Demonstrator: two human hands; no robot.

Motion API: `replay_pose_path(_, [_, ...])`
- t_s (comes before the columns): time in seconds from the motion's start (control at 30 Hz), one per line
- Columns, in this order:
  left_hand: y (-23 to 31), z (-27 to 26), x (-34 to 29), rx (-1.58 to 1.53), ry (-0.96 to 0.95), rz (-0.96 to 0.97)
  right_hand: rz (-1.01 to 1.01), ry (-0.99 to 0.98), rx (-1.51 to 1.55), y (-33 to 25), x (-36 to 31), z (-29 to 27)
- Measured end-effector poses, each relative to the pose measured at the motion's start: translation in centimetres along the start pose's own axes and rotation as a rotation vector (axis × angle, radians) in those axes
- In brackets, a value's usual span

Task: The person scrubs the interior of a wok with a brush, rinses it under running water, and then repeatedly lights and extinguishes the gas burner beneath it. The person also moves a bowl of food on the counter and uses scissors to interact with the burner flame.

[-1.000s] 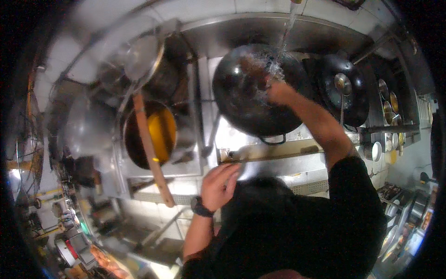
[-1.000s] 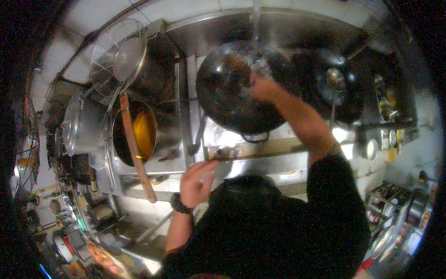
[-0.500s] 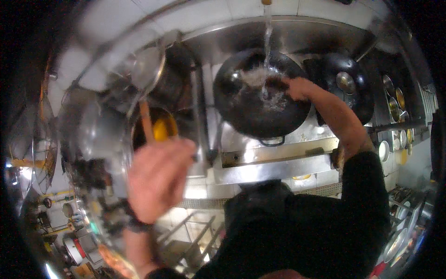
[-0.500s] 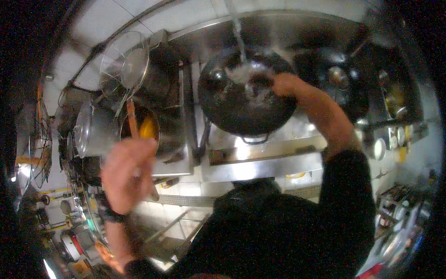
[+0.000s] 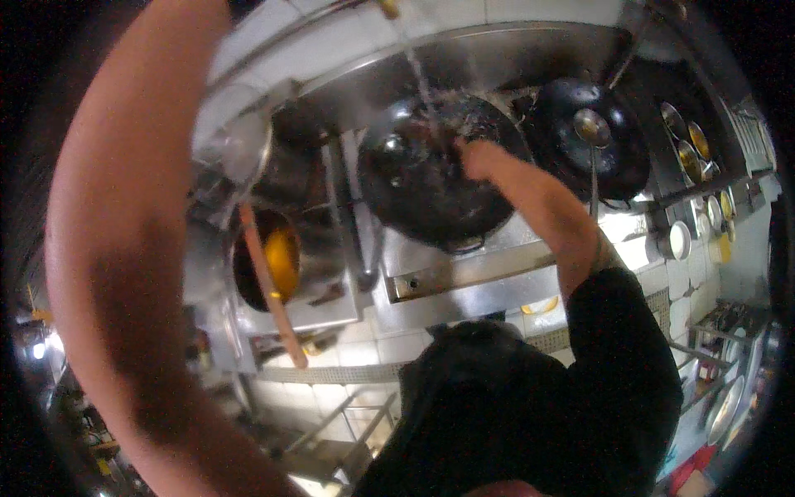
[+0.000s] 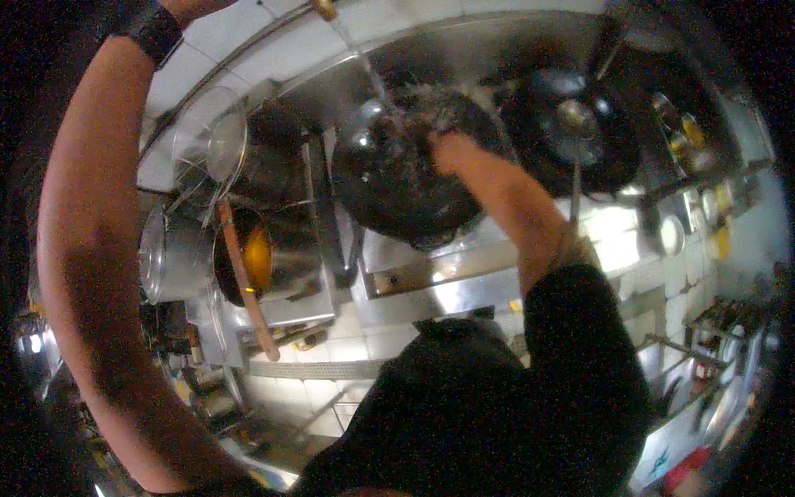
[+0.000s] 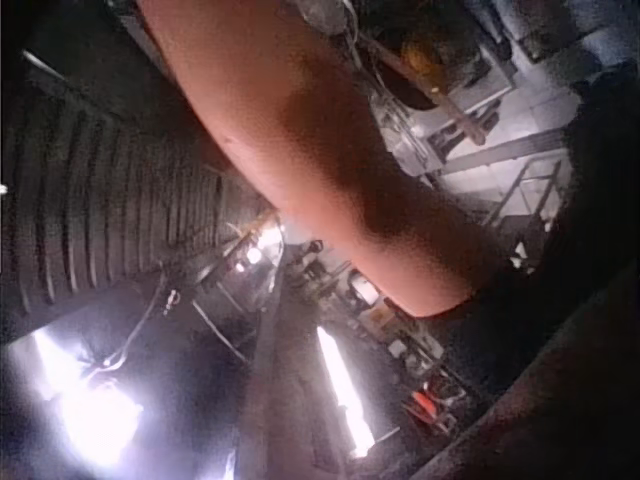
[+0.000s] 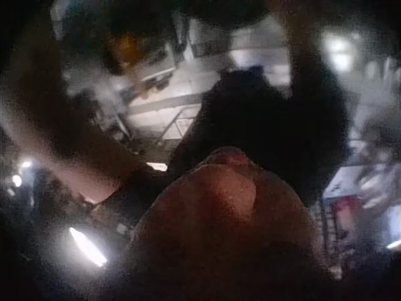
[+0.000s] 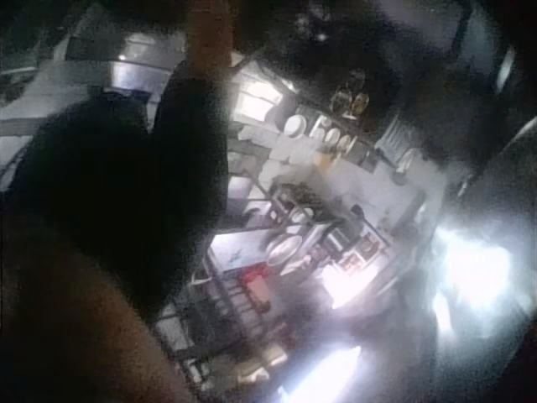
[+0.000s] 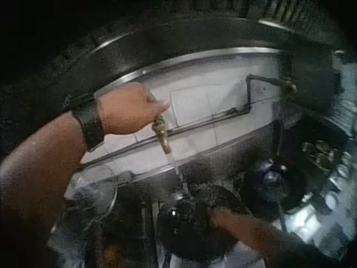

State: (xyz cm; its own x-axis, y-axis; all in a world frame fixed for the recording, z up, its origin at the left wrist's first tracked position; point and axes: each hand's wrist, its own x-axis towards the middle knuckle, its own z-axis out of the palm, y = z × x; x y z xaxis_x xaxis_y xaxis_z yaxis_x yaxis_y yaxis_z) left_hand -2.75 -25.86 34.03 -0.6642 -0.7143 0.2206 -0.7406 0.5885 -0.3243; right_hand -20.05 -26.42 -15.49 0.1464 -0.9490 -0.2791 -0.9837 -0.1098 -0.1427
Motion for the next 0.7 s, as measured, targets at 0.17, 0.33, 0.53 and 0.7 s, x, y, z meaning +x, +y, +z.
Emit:
replay_pose_path(0.17, [-1.5,1.3,-1.4,0.081,0.153,0.069,-0.162,-0.370,-0.249,-0.5,-3.0,-6.0])
replay_pose_path(0.33, [-0.9,-0.5,-0.2,0.101,-0.158,0.081,-0.022,-0.347,-0.473,3.2,-6.9,-9.1])
replay_pose_path(0.53, [-1.5,0.4,0.3,0.259,0.092,0.629,-0.231,-0.606,-0.269,-0.2,-8.7,-4.6])
replay_pose_path(0.7, [-3.6,1.8,-0.2,0.252,0.079,0.629,-0.111,-0.568,-0.499,2.6,-10.1,-10.7])
